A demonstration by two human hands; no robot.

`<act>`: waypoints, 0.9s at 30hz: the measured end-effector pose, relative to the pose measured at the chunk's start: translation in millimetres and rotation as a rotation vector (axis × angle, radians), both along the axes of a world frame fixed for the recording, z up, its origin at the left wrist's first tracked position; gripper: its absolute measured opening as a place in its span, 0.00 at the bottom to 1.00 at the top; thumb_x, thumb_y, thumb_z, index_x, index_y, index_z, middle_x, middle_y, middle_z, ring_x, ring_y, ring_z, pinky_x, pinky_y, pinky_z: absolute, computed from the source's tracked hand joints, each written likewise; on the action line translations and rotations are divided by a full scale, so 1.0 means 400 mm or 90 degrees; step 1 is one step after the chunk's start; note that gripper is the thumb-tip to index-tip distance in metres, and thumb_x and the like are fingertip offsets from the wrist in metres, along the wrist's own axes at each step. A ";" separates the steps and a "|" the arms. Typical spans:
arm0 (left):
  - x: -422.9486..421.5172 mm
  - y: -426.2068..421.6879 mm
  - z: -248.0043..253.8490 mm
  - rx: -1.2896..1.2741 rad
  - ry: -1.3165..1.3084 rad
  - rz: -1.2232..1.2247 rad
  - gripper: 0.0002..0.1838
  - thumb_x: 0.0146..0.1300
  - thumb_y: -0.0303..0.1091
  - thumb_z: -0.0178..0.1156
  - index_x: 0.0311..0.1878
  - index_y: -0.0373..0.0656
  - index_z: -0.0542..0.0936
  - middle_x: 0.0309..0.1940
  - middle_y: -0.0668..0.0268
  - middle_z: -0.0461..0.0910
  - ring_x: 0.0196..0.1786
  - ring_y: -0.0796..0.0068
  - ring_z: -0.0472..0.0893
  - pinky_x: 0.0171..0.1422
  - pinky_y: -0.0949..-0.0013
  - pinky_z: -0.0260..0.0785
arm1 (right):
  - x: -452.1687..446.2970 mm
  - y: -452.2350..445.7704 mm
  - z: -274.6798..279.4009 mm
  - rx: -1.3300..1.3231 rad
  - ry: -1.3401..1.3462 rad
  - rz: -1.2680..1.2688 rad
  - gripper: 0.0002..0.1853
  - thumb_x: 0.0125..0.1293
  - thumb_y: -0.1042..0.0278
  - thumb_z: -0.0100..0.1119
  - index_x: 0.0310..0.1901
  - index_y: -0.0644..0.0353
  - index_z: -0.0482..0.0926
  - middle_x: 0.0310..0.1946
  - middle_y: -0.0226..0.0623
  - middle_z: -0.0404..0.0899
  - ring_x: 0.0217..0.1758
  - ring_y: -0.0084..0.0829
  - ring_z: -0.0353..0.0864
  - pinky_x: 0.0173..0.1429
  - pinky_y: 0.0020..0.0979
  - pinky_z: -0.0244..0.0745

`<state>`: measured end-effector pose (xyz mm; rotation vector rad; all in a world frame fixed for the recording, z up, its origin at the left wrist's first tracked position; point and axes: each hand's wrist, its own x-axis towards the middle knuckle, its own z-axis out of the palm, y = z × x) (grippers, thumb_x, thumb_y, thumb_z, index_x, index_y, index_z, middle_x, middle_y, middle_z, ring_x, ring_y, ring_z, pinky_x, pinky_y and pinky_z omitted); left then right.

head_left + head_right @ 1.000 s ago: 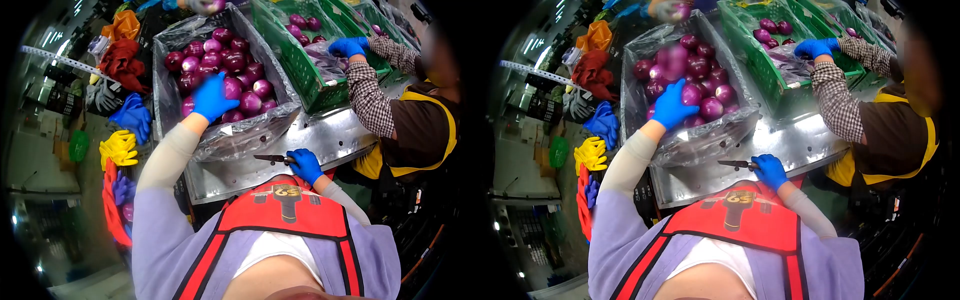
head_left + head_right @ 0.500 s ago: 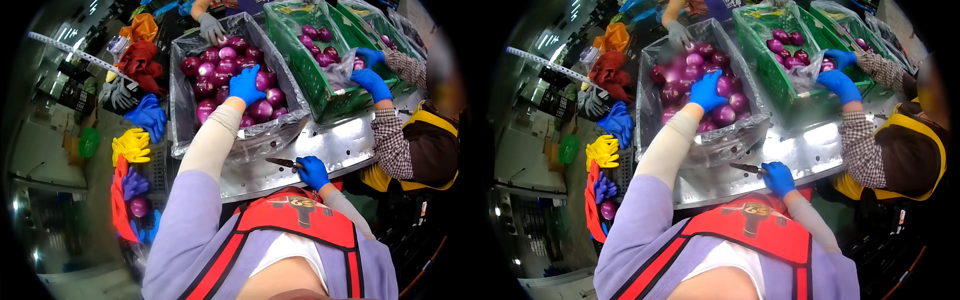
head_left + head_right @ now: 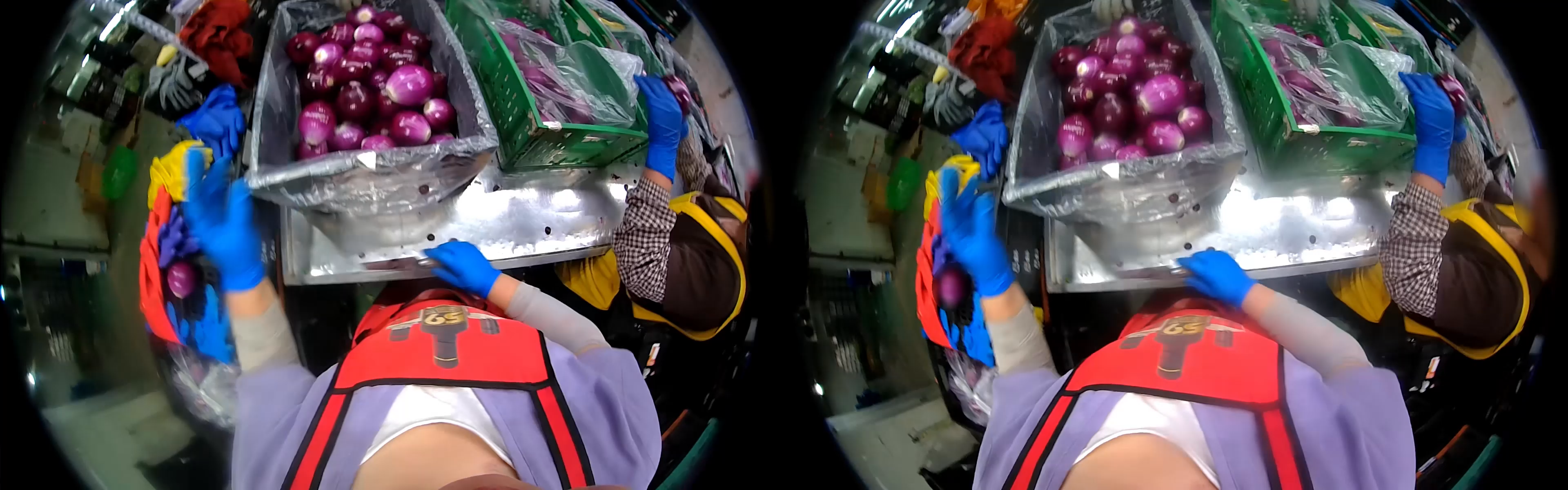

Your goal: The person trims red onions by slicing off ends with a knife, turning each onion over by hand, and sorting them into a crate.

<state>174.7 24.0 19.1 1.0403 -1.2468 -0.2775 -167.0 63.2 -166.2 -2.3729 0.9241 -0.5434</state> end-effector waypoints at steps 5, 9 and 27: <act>0.021 0.389 0.042 -0.010 -0.006 0.403 0.23 0.66 0.21 0.47 0.65 0.32 0.66 0.65 0.55 0.67 0.64 0.62 0.70 0.69 0.60 0.61 | 0.179 0.076 0.099 0.400 -0.102 0.358 0.20 0.65 0.54 0.56 0.53 0.56 0.77 0.46 0.46 0.80 0.47 0.47 0.80 0.52 0.39 0.75; -0.020 0.603 -0.011 0.053 -0.036 0.489 0.21 0.66 0.20 0.46 0.63 0.33 0.68 0.64 0.56 0.68 0.63 0.62 0.70 0.68 0.60 0.63 | 0.266 0.135 0.133 0.475 0.092 0.595 0.25 0.58 0.49 0.61 0.52 0.57 0.79 0.45 0.44 0.81 0.48 0.41 0.80 0.54 0.38 0.74; -0.185 1.013 -0.132 0.187 0.120 0.545 0.20 0.67 0.21 0.48 0.62 0.34 0.68 0.65 0.54 0.67 0.65 0.65 0.69 0.68 0.59 0.64 | 0.301 0.020 0.042 0.227 0.192 0.028 0.15 0.62 0.53 0.60 0.40 0.57 0.81 0.27 0.33 0.82 0.26 0.24 0.78 0.32 0.25 0.74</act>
